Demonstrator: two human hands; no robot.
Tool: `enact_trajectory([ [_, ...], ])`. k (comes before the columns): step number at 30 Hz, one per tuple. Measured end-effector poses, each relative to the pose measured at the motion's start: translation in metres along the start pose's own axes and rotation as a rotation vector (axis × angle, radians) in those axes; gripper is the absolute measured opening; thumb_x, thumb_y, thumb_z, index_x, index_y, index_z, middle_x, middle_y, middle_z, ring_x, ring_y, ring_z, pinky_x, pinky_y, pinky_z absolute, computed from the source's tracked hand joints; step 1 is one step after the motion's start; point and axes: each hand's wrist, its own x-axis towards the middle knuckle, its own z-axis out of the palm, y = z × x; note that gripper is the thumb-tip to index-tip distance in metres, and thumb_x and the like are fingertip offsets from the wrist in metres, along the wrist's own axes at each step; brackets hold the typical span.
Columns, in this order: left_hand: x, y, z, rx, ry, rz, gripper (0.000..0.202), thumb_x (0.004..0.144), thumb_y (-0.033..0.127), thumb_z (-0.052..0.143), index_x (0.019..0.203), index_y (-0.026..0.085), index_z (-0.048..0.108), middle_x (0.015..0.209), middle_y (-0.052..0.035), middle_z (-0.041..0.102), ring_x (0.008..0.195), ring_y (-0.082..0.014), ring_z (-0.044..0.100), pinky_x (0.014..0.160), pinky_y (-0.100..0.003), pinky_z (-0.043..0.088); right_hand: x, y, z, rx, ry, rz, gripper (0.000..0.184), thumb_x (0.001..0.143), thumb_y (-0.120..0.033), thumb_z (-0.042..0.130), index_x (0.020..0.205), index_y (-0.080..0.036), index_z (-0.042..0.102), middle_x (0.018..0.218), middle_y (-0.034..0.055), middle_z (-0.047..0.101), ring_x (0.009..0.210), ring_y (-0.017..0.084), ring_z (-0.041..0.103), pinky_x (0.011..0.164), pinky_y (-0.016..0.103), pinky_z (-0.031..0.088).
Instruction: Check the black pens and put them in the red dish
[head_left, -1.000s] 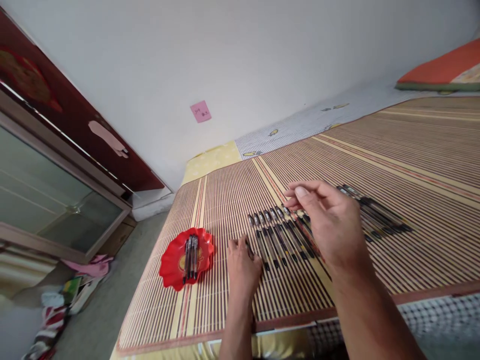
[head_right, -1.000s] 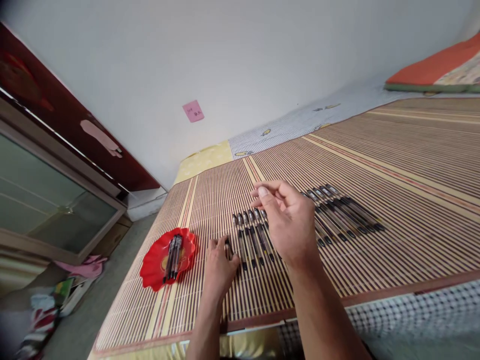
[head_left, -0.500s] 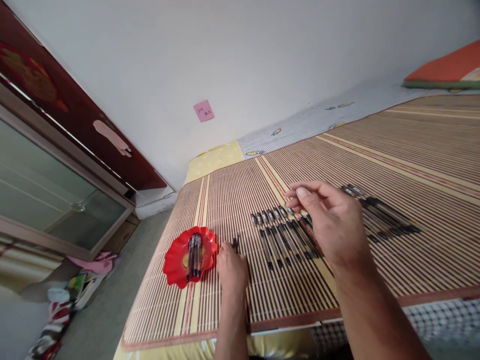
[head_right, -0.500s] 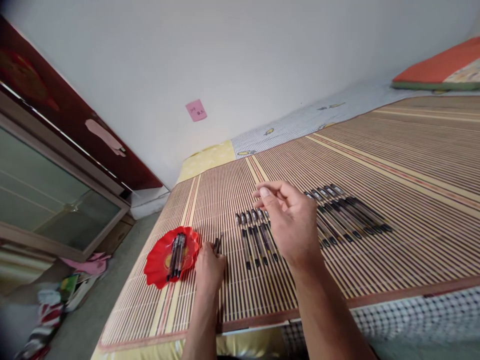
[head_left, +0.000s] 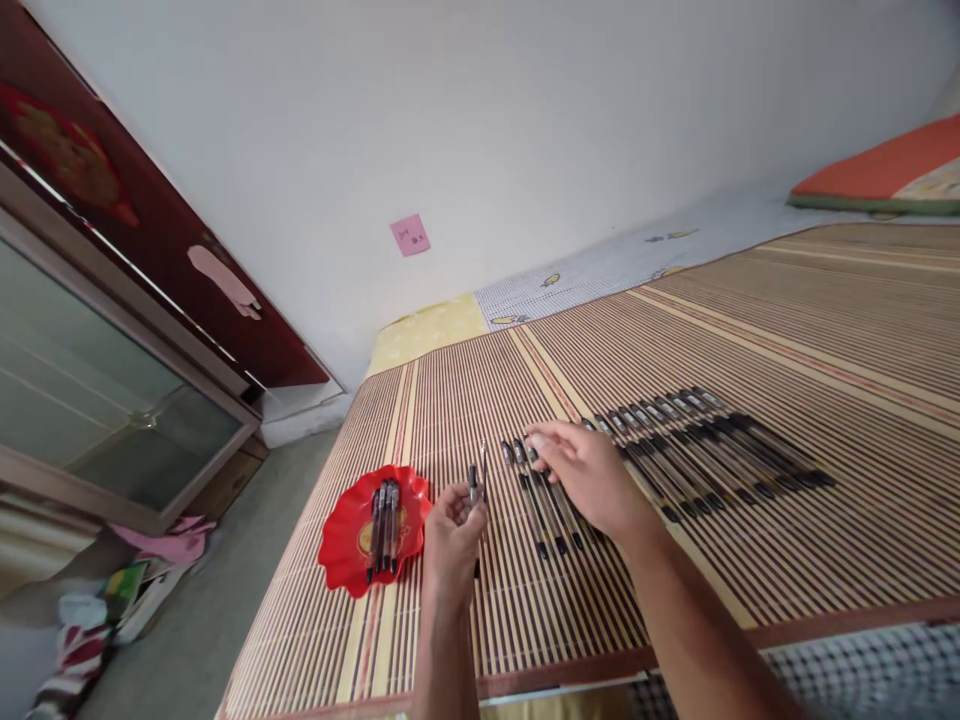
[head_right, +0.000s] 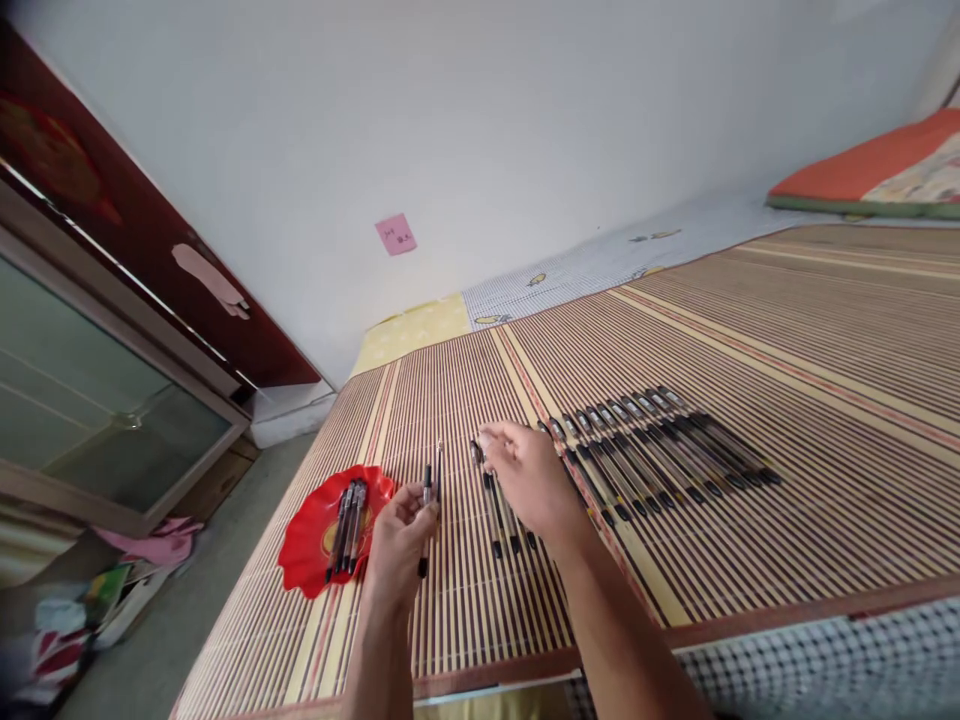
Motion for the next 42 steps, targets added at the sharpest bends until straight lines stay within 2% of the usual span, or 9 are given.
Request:
enact_trajectory([
  [7, -0.011, 0.013, 0.016, -0.157, -0.173, -0.046, 0.022, 0.067, 0.023, 0.081, 0.084, 0.018, 0.068, 0.076, 0.0010, 0.064, 0.068, -0.0120, 0.056, 0.062, -0.021, 0.043, 0.001, 0.012, 0.024, 0.137, -0.082, 0.099, 0.030, 0.084, -0.042, 0.071, 0.096, -0.015, 0.076, 0.082, 0.0062, 0.077, 0.060, 0.016, 0.069, 0.045, 0.022, 0.050],
  [10, -0.011, 0.011, 0.019, -0.175, -0.221, -0.054, 0.022, 0.069, 0.023, 0.082, 0.085, 0.017, 0.069, 0.077, 0.0005, 0.065, 0.070, -0.0124, 0.056, 0.062, -0.021, 0.043, 0.002, 0.016, 0.027, 0.153, -0.056, 0.094, 0.030, 0.081, -0.046, 0.073, 0.082, -0.016, 0.073, 0.075, 0.0052, 0.075, 0.055, 0.014, 0.065, 0.044, 0.021, 0.048],
  [13, -0.010, 0.006, 0.017, -0.206, -0.238, -0.055, 0.020, 0.076, 0.029, 0.080, 0.090, 0.017, 0.071, 0.074, 0.0019, 0.063, 0.066, -0.0111, 0.053, 0.060, -0.021, 0.042, 0.005, 0.018, 0.023, 0.175, -0.034, 0.083, 0.034, 0.078, -0.051, 0.075, 0.077, -0.017, 0.072, 0.066, 0.0028, 0.070, 0.055, 0.014, 0.062, 0.046, 0.022, 0.047],
  [15, -0.009, 0.005, 0.014, -0.228, -0.249, -0.057, 0.024, 0.082, 0.035, 0.077, 0.097, 0.017, 0.072, 0.068, 0.0037, 0.059, 0.061, -0.0101, 0.050, 0.058, -0.022, 0.040, 0.006, 0.017, 0.018, 0.228, 0.014, 0.067, 0.037, 0.076, -0.053, 0.078, 0.079, -0.016, 0.072, 0.067, 0.0022, 0.069, 0.057, 0.013, 0.061, 0.051, 0.023, 0.049],
  [18, -0.009, 0.006, 0.009, -0.223, -0.282, -0.047, 0.035, 0.085, 0.041, 0.074, 0.108, 0.015, 0.074, 0.065, 0.0040, 0.057, 0.055, -0.0093, 0.046, 0.055, -0.022, 0.037, 0.008, 0.012, 0.009, 0.380, 0.160, 0.032, 0.036, 0.074, -0.050, 0.082, 0.085, -0.016, 0.074, 0.075, 0.0022, 0.070, 0.061, 0.012, 0.061, 0.058, 0.025, 0.053],
  [23, -0.010, 0.011, 0.005, -0.182, -0.331, -0.010, 0.037, 0.089, 0.040, 0.072, 0.117, 0.017, 0.076, 0.067, 0.0030, 0.056, 0.058, -0.0097, 0.043, 0.057, -0.023, 0.034, 0.003, -0.007, -0.001, 0.538, 0.383, -0.051, 0.025, 0.082, -0.041, 0.080, 0.091, -0.019, 0.075, 0.085, 0.0018, 0.071, 0.069, 0.011, 0.063, 0.066, 0.025, 0.053],
  [30, -0.011, 0.013, 0.003, -0.166, -0.315, 0.035, 0.031, 0.088, 0.037, 0.074, 0.115, 0.022, 0.080, 0.072, 0.0014, 0.056, 0.068, -0.0120, 0.047, 0.063, -0.024, 0.037, -0.002, -0.013, -0.001, 0.421, 0.443, -0.190, 0.022, 0.091, -0.039, 0.072, 0.099, -0.019, 0.074, 0.093, 0.0041, 0.072, 0.071, 0.012, 0.065, 0.070, 0.028, 0.054],
  [36, -0.011, 0.012, 0.002, -0.155, -0.309, 0.056, 0.028, 0.089, 0.036, 0.074, 0.114, 0.025, 0.080, 0.072, 0.0013, 0.055, 0.068, -0.0121, 0.047, 0.063, -0.024, 0.038, -0.002, -0.011, -0.005, 0.329, 0.396, -0.181, 0.022, 0.093, -0.039, 0.070, 0.103, -0.019, 0.073, 0.091, 0.0044, 0.073, 0.073, 0.015, 0.067, 0.070, 0.030, 0.056],
  [42, -0.011, 0.013, 0.000, -0.047, -0.280, 0.121, 0.021, 0.090, 0.032, 0.070, 0.108, 0.025, 0.080, 0.073, 0.0018, 0.053, 0.068, -0.0127, 0.045, 0.063, -0.024, 0.037, -0.008, -0.023, -0.009, 0.231, 0.388, -0.229, 0.019, 0.093, -0.036, 0.068, 0.102, -0.019, 0.075, 0.088, 0.0038, 0.073, 0.072, 0.015, 0.068, 0.070, 0.030, 0.057],
])
